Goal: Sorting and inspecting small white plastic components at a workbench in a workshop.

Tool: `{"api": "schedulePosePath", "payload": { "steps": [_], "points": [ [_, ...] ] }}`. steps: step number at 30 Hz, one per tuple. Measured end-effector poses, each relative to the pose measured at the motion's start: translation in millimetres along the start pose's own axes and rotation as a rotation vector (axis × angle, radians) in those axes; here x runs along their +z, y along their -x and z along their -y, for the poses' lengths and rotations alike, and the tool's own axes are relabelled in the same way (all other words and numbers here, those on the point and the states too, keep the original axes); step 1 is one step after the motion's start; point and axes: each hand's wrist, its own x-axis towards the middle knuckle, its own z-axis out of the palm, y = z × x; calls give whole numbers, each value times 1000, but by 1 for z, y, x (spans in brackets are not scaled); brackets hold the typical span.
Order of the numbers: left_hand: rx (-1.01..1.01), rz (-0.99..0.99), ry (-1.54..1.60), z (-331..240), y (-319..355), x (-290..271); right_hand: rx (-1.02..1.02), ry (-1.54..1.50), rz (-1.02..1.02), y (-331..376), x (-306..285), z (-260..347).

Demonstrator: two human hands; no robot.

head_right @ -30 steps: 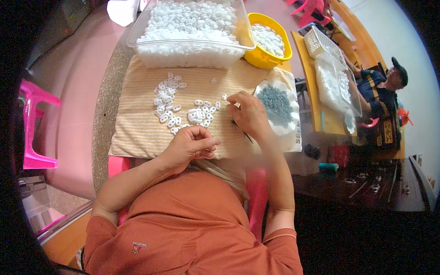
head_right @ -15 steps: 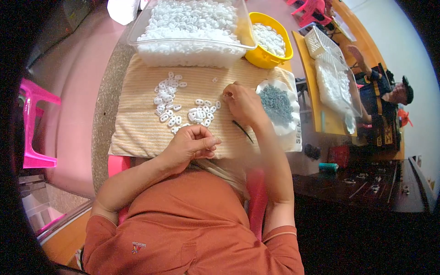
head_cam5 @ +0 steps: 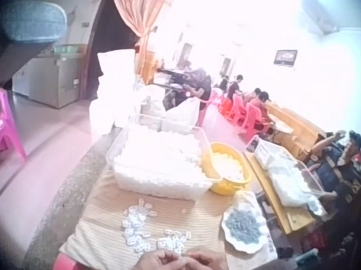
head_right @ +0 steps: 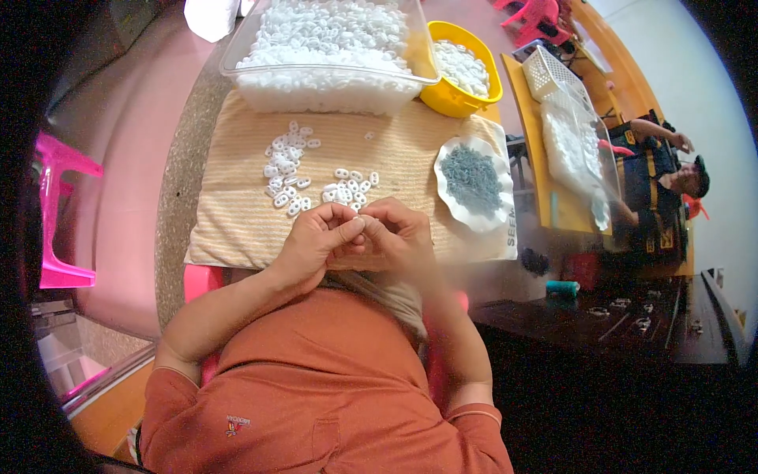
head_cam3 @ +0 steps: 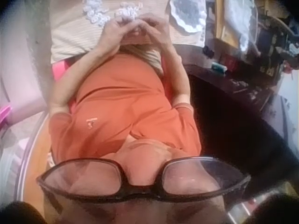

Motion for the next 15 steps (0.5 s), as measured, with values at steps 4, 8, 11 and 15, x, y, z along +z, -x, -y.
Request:
{"api": "schedulePosePath", "payload": {
  "steps": [4, 8, 11, 15],
  "points": [
    [-52, 16, 39, -2, 1, 0, 141, -92, 41, 2, -6, 20],
    [-36, 7, 40, 0, 1, -2, 48, 229, -25, -8, -24, 17],
    [-72, -23, -7, -1, 1, -2, -38, 468, -81, -28, -41, 6],
    [-68, -33, 27, 0, -1, -1, 1, 795, -32, -43, -54, -5]
  ]
}}
